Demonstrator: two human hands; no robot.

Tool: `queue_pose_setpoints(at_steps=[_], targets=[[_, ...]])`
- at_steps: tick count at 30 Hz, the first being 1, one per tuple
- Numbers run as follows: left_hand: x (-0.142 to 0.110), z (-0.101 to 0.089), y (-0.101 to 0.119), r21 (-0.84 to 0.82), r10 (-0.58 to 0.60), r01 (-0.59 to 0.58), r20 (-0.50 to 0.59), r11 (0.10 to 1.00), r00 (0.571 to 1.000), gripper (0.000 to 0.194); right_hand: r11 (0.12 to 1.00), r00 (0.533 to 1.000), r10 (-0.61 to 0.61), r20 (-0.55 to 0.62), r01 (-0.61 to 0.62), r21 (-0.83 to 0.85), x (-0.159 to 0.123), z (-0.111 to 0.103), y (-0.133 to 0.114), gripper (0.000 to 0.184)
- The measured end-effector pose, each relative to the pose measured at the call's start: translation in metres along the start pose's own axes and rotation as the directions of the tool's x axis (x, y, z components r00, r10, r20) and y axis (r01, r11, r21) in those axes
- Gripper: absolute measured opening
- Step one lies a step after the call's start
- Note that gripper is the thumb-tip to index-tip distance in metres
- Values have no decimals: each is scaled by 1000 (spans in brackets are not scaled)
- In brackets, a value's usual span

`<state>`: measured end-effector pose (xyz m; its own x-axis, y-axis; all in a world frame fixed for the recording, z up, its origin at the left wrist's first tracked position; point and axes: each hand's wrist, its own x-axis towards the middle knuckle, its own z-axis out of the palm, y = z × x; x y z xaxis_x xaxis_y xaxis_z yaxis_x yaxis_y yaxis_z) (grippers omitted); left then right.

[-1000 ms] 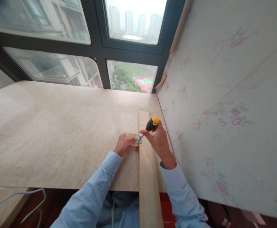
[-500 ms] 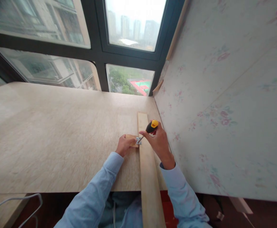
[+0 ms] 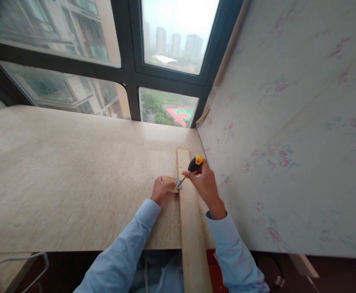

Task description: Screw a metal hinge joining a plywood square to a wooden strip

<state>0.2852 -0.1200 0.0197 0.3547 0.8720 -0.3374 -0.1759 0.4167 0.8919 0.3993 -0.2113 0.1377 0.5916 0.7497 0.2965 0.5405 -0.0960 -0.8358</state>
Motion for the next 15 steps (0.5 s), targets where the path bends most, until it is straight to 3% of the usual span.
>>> queue_pose_setpoints(at_steps=[3,6,8,10,13,15], targets=[[-1,0,1,2,6,-6,-12,1000,1000,33,990,994,-32,-107,17,-137,-1,6,3,62],[1,0,-3,13,15,-15,-15,1000,1000,32,992,999,-48,-6,49,120,-3,9,11,58],[3,-1,-6,6,26,-26,1,1000,1000,32,943,993,-78,93,43,331,-4,8,15,60],[5,-1,-8,-1,24,-24,11,1000,1000,32,903,980,-104,168,22,430,-4,5,16,60],[5,-2,-8,6,5,-5,12,1000,1000,31,926,970,-89,226,-3,377,-3,0,10,50],[4,-1,-6,4,-7,7,17,1000,1000,31,977,985,-55,165,19,214,-2,-2,5,50]])
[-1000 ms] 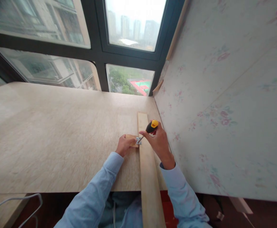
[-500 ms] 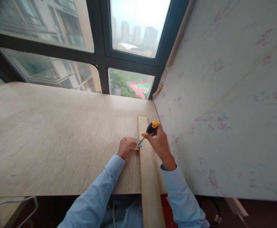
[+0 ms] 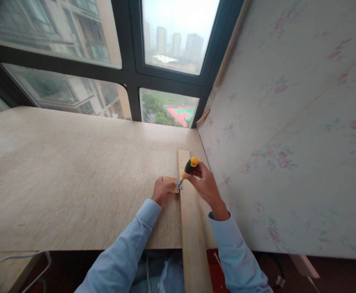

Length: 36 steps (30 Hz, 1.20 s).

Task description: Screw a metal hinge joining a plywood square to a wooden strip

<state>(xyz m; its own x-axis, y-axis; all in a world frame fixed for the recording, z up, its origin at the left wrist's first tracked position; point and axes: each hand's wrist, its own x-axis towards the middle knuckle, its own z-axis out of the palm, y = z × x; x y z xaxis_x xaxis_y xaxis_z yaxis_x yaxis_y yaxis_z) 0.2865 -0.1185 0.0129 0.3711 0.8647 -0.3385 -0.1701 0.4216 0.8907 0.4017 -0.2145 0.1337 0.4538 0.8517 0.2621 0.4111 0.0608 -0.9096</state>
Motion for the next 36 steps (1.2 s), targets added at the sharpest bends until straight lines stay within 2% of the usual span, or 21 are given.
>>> queue_pose_setpoints(at_steps=[2,4,6,8,10,13,15,18,20,22,26,29,32,36], targets=[[-2,1,3,-7,-13,13,0,1000,1000,32,978,992,-18,-126,-9,-206,2,2,-2,54],[-4,1,5,-9,-17,17,-7,1000,1000,32,955,980,-31,-195,-28,-297,3,5,0,56],[-5,1,7,-12,-12,12,-15,1000,1000,32,981,988,-19,-155,-11,-192,4,8,3,52],[-5,1,8,-17,-14,13,-17,1000,1000,32,1000,999,-23,-50,24,20,4,9,6,47],[-5,1,8,-22,-22,21,-15,1000,1000,33,982,999,-39,33,33,187,2,9,6,46],[-5,1,9,-17,-29,29,-6,999,1000,34,971,997,-26,74,8,238,0,8,3,49],[-6,2,10,-11,-34,34,0,999,999,34,989,1000,-15,23,12,146,-1,8,0,54],[-7,2,12,-3,-44,44,-1,999,999,32,994,989,-34,-142,18,-112,0,13,-2,64],[-7,3,13,7,-53,53,-7,999,999,30,980,975,-52,-214,9,-200,0,17,-1,66],[-7,3,14,6,-63,63,-12,998,998,30,991,976,-54,-212,26,-131,0,19,3,64],[-5,3,14,-9,-89,89,-10,996,996,32,979,997,-46,-66,58,193,-1,17,10,65],[-3,4,12,-5,-98,98,-17,995,995,34,964,999,-26,21,19,266,-2,13,8,60],[-2,4,13,1,-107,107,-24,994,994,34,993,1000,-1,-18,3,117,-2,10,4,51],[-4,5,15,1,-114,114,-27,993,993,32,974,972,-24,-235,-31,-226,-1,13,5,65]])
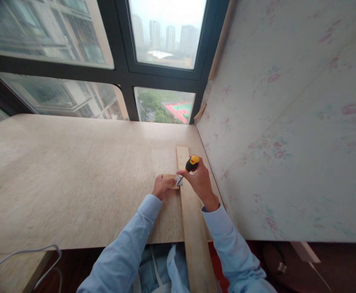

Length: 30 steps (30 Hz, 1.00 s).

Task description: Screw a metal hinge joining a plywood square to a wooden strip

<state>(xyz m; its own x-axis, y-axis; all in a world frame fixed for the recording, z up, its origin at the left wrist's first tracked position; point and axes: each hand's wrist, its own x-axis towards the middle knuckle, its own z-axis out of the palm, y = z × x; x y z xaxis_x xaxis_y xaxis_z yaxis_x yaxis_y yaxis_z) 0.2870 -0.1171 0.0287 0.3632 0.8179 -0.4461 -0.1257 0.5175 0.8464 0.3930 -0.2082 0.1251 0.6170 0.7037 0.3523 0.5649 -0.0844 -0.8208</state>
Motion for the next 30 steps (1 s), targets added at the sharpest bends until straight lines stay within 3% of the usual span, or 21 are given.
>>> queue_pose_setpoints(at_steps=[2,6,8,11,15,17,21,23,26,30], targets=[[-1,0,1,-4,2,-2,4,1000,1000,33,999,1000,-7,1,7,41,0,2,3,68],[-1,0,0,4,14,-14,-12,1000,1000,36,916,981,-64,181,-14,402,1,1,7,59],[-1,-1,-1,18,17,-17,-25,1000,1000,35,880,963,-73,261,-61,472,1,-4,6,57],[0,-1,-2,23,20,-19,-23,1000,1000,34,934,963,-34,266,-64,352,1,-8,2,56],[0,-1,-3,6,24,-24,-8,1000,1000,31,1000,1000,-3,30,3,6,3,-4,2,61],[-1,-1,-2,0,28,-28,-6,1000,1000,30,999,1000,18,25,-19,38,3,1,4,60],[-2,0,-1,-6,38,-38,-7,999,999,30,928,982,-8,188,-63,367,4,3,5,58],[-3,0,0,-7,39,-39,-8,999,999,29,894,963,-29,268,-95,437,3,-1,3,57],[-4,0,0,1,38,-38,-8,999,999,27,910,952,-18,305,-111,400,3,-7,0,48],[-4,0,0,5,50,-50,-7,999,999,28,996,995,6,104,-14,83,2,-4,2,57]])
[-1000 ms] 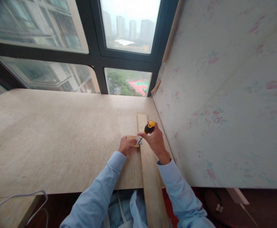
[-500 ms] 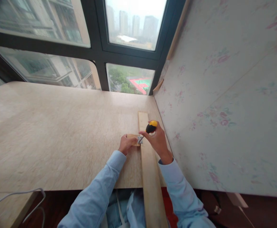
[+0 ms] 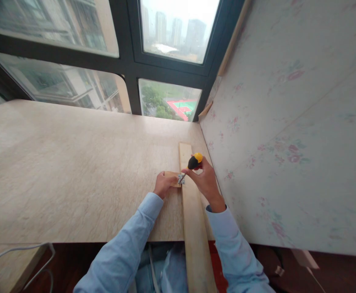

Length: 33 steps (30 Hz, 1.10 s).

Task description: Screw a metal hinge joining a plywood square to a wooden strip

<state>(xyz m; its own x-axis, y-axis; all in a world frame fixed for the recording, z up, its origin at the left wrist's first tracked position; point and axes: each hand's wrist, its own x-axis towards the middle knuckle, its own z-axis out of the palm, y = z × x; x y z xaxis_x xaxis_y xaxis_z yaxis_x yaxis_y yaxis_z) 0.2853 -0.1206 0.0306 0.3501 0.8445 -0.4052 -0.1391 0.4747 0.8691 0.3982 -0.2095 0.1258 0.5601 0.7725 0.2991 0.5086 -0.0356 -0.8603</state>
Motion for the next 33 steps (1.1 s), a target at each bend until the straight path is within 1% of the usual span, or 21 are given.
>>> queue_pose_setpoints(at_steps=[1,2,3,5,7,8,10,12,13,16,17,18,19,21,23,25,27,28,29,31,33], targets=[[0,0,0,-3,0,0,0,1000,1000,28,998,999,-8,-48,5,-63,0,2,1,62],[0,0,0,-4,-1,1,2,1000,1000,29,997,997,-13,-70,8,-76,0,4,2,66],[0,-1,-1,-2,-2,2,3,1000,1000,28,999,998,-15,-64,13,-35,0,6,3,68],[0,-1,-1,7,1,-1,9,1000,1000,28,989,1000,-27,2,26,143,-1,9,2,66],[1,-1,-2,18,8,-8,5,1000,1000,28,950,996,-41,78,15,310,-2,8,-1,61],[1,-1,-2,21,9,-9,0,1000,1000,28,933,993,-42,110,0,359,-2,7,-2,59],[1,-1,-3,22,8,-8,-9,1000,1000,28,917,986,-29,162,-38,396,-3,4,-5,57],[1,-1,-2,23,5,-5,-12,1000,1000,28,928,984,-4,176,-62,369,-2,1,-5,53],[1,-1,-2,22,5,-5,-12,1000,1000,28,945,989,10,148,-58,321,-1,1,-4,52],[1,-1,-3,15,3,-3,-13,1000,1000,30,997,999,23,-43,-19,79,2,3,1,60],[1,-1,-3,9,6,-6,-12,1000,1000,30,1000,996,13,-91,-11,23,3,4,3,65],[2,-1,-3,6,10,-10,-11,1000,1000,30,1000,995,5,-104,-4,11,3,6,5,69],[2,-1,-3,8,14,-14,-8,1000,1000,30,999,997,0,-83,4,47,3,6,6,71],[2,-2,-4,14,23,-23,-5,1000,1000,29,979,1000,-11,18,7,204,2,6,6,70],[1,-2,-3,19,23,-23,-4,1000,1000,28,937,992,-29,123,-16,349,-1,2,5,67],[1,-2,-3,17,22,-22,-3,1000,1000,29,914,980,-37,197,-46,403,-3,-2,3,64],[0,-2,-2,20,20,-20,-3,1000,1000,30,922,975,-31,221,-57,383,-4,-6,3,61],[0,-2,-2,21,23,-23,-3,1000,1000,30,938,978,-24,205,-49,343,-3,-6,4,60],[0,-2,-2,22,25,-25,-2,999,1000,30,960,986,-16,165,-31,278,-3,-6,5,61],[0,-2,-2,22,22,-22,3,1000,1000,29,995,999,-11,43,6,102,-1,-3,6,67],[0,-1,-2,23,15,-15,2,1000,1000,29,999,998,-34,-61,32,-37,0,1,7,73]])
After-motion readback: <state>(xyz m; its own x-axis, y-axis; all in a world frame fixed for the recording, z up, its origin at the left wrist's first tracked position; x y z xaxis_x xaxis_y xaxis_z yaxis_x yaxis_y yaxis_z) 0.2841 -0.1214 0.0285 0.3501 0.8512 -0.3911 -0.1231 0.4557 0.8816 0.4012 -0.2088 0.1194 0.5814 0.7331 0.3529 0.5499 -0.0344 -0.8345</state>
